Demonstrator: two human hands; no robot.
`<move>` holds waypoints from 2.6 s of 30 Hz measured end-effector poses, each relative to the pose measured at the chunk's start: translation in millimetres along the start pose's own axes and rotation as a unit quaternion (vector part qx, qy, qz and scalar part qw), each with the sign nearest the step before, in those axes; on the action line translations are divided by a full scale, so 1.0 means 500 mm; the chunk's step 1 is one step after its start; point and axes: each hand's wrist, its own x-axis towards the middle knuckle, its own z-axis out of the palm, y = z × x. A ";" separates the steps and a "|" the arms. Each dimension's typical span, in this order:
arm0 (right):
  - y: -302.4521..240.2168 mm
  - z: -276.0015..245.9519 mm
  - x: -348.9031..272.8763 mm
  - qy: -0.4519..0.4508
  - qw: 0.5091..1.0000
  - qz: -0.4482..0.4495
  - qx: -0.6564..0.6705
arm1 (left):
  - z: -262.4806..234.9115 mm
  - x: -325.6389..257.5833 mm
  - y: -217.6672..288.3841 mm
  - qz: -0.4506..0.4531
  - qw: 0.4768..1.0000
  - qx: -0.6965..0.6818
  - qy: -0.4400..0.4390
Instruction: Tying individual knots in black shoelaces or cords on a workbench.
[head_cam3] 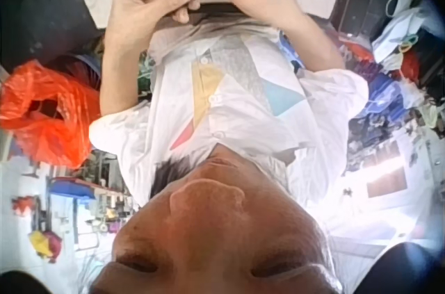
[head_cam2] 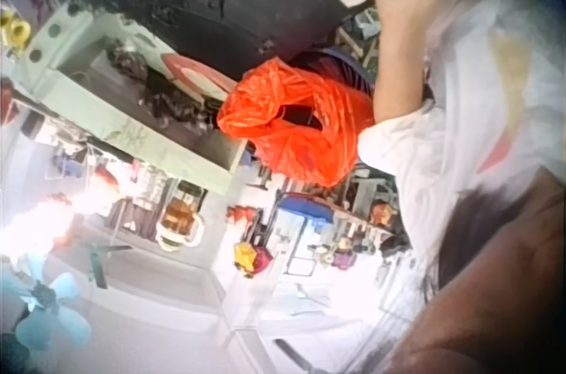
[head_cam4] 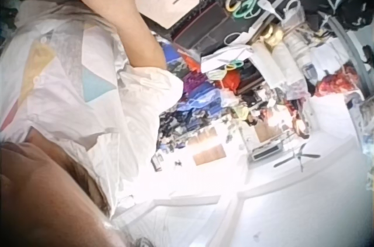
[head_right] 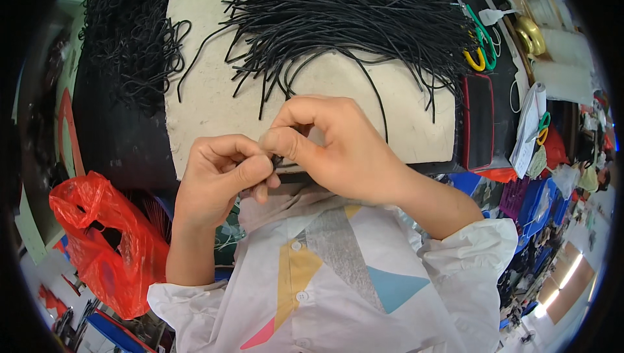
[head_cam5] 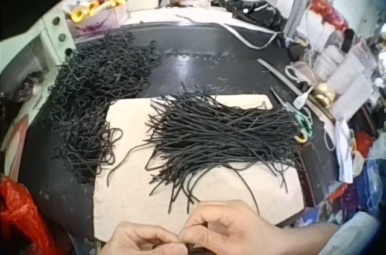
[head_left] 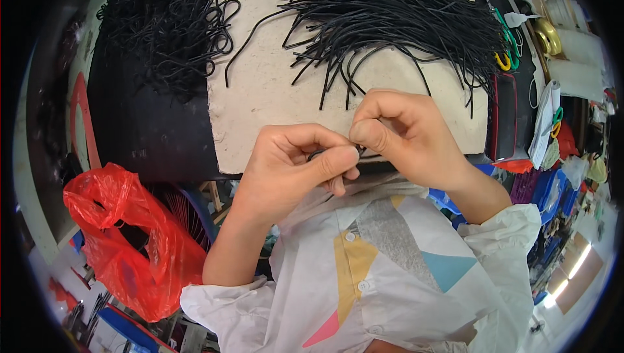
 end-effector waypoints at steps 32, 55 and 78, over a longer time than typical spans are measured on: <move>0.005 0.011 -0.017 0.069 0.990 0.037 0.114 | 0.014 -0.014 -0.039 0.077 0.994 -0.028 0.069; 0.008 -0.029 0.000 0.030 0.970 0.135 0.198 | -0.002 -0.013 -0.016 0.091 0.986 0.003 0.141; 0.008 -0.014 -0.007 0.012 0.985 0.121 0.119 | 0.015 -0.001 -0.006 0.063 0.992 0.072 0.079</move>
